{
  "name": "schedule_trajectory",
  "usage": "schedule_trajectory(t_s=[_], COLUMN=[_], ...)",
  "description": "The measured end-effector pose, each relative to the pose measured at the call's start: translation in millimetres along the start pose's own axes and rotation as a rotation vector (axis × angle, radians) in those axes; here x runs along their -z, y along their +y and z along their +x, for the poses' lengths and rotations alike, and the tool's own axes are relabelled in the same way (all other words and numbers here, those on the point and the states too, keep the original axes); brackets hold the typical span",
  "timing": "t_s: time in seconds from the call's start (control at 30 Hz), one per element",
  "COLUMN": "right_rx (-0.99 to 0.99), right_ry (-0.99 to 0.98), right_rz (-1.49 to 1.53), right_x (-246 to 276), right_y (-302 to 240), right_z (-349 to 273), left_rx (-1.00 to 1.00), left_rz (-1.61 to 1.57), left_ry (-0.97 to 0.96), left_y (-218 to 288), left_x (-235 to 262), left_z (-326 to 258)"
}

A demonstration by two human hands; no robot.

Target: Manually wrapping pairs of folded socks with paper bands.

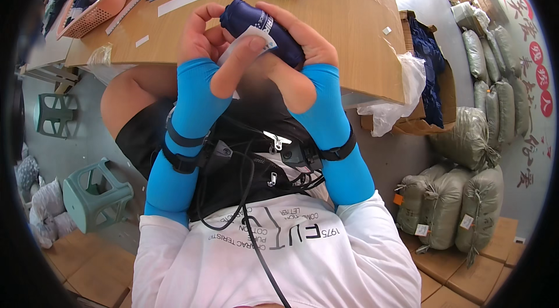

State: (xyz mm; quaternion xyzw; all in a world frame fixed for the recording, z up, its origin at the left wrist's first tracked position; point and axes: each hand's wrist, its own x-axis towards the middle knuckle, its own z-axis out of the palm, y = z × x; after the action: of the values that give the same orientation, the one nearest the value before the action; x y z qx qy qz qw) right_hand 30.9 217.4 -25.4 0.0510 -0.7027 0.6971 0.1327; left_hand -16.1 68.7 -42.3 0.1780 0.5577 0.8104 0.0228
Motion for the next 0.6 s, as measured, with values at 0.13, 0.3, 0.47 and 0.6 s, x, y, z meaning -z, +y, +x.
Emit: schedule_trajectory(t_s=[0.13, 0.3, 0.47, 0.6], right_rx=[-0.011, 0.108, 0.037, 0.044], right_ry=[-0.008, 0.012, 0.054, 0.109], right_rz=[0.060, 0.115, 0.123, 0.081], right_x=[-4, -8, -4, 0], right_y=[-10, -12, -5, 6], right_z=[-3, -6, -4, 1], left_rx=[-0.019, -0.045, 0.012, -0.146], left_rz=[0.000, -0.032, 0.059, 0.348], left_ry=[-0.006, -0.011, -0.048, 0.037], left_y=[2, 10, 20, 8], left_x=[-1, -4, 1, 8], left_z=[-4, -4, -1, 0])
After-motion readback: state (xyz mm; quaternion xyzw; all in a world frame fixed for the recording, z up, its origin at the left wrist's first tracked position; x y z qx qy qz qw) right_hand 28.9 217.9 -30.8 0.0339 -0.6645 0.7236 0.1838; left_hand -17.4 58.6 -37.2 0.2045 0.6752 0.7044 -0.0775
